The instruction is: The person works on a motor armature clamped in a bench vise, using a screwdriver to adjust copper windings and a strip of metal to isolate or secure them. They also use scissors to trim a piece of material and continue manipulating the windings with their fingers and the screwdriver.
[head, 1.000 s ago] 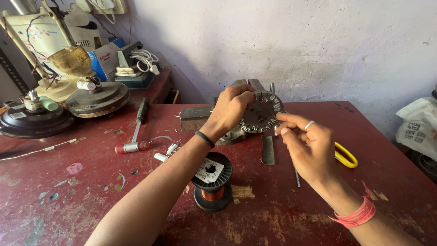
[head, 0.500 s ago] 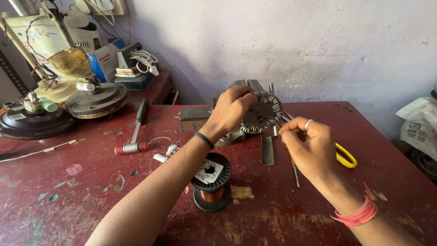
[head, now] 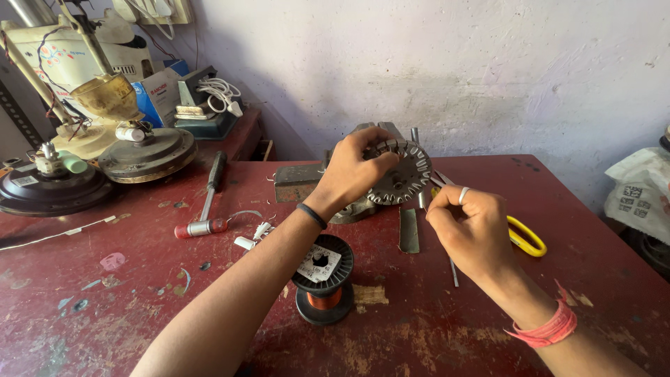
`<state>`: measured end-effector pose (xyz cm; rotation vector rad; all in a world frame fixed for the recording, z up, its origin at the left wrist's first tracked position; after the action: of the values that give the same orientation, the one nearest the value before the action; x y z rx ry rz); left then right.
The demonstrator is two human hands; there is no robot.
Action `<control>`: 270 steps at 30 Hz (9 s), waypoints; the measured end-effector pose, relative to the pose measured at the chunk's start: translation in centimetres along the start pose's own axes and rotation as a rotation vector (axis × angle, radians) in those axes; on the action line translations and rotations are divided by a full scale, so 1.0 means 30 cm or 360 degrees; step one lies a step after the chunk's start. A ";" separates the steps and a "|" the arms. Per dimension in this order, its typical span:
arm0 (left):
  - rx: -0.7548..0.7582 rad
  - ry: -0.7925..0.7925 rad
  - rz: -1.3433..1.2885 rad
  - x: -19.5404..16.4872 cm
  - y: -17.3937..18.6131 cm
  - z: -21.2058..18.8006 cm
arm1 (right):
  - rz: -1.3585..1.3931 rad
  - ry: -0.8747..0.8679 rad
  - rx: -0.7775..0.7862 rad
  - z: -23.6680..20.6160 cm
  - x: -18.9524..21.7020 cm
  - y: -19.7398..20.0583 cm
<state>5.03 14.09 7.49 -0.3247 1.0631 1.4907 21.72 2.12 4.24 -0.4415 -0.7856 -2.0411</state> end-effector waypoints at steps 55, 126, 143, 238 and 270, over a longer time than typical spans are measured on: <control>-0.0087 -0.0470 0.0011 -0.056 0.004 -0.027 | 0.0524 0.0033 -0.0355 -0.024 -0.009 0.029; -0.0011 -0.0826 0.0213 -0.100 0.005 -0.048 | -0.0072 0.0353 -0.0017 0.002 0.099 -0.025; -0.0048 -0.0658 0.0127 -0.062 0.018 -0.024 | -0.0020 0.0220 0.0099 -0.002 0.092 -0.048; 0.0949 0.0106 0.0873 -0.243 -0.051 -0.142 | 0.1090 -0.0447 0.1453 -0.074 -0.037 -0.081; 0.0190 -0.0356 -0.0002 -0.210 0.049 -0.032 | 0.0461 -0.0108 -0.0022 -0.014 -0.038 -0.031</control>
<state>4.90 9.52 12.17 -0.0721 0.9668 1.4187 21.56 2.92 2.93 -0.5989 -0.7041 -1.7708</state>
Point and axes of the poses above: each hand's wrist, its own z-axis towards the middle knuckle, its own y-axis out of the back of the hand, x = y × z, the point moved 5 cm from there along z, towards the middle knuckle, and after that the axes turned 2 degrees about y, right-handed, at the moved point
